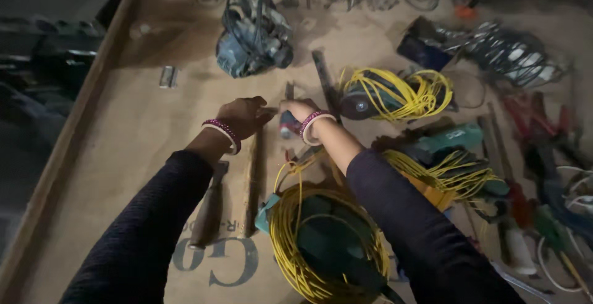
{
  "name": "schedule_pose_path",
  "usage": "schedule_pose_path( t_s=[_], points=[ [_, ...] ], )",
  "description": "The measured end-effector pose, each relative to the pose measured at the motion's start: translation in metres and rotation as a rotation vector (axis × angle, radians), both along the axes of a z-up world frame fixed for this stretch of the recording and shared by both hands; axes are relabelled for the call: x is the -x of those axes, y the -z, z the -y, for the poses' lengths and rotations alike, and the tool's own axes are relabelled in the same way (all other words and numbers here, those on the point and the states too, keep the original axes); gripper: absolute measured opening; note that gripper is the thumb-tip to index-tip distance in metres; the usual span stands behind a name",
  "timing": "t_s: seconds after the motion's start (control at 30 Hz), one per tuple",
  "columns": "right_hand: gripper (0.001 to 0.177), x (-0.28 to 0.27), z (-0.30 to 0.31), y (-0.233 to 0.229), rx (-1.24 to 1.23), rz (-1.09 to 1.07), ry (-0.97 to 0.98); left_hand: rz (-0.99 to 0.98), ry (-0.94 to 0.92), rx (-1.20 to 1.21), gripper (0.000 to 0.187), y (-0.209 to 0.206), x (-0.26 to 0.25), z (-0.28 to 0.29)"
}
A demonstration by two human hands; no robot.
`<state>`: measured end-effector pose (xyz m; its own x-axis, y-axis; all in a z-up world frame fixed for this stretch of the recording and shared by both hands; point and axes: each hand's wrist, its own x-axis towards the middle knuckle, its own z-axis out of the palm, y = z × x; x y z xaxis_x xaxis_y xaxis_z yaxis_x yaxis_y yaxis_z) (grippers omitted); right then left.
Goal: The person organizes various tools on a wooden workbench, handling items like a drill, a saw, pliers, and a chisel, and periodically placing them on the floor to clear workspace.
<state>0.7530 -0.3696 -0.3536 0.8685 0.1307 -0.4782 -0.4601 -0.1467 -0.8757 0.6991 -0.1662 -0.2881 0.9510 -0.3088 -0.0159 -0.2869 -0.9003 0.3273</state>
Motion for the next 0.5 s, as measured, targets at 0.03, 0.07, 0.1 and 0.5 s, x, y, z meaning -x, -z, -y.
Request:
schedule_pose_path(
  t_s=[0.03,0.07,0.1,0.5],
  points=[
    [0.034,0.000,0.001,-0.012,0.021,-0.091,0.025,0.022,0.004,0.002,0.050,0.002,-0.006,-0.001],
    [0.034,0.004,0.002,-0.022,0.023,-0.068,0.029,-0.025,-0.056,0.085,0.053,0.006,-0.014,-0.002],
    [0.030,0.010,0.001,-0.032,-0.137,-0.119,0.030,-0.074,-0.114,0.165,0.056,0.010,-0.024,-0.005],
    [0.026,0.065,-0.018,-0.124,-0.595,0.300,-0.029,-0.680,-0.328,1.071,0.081,-0.077,0.016,0.038]
  ],
)
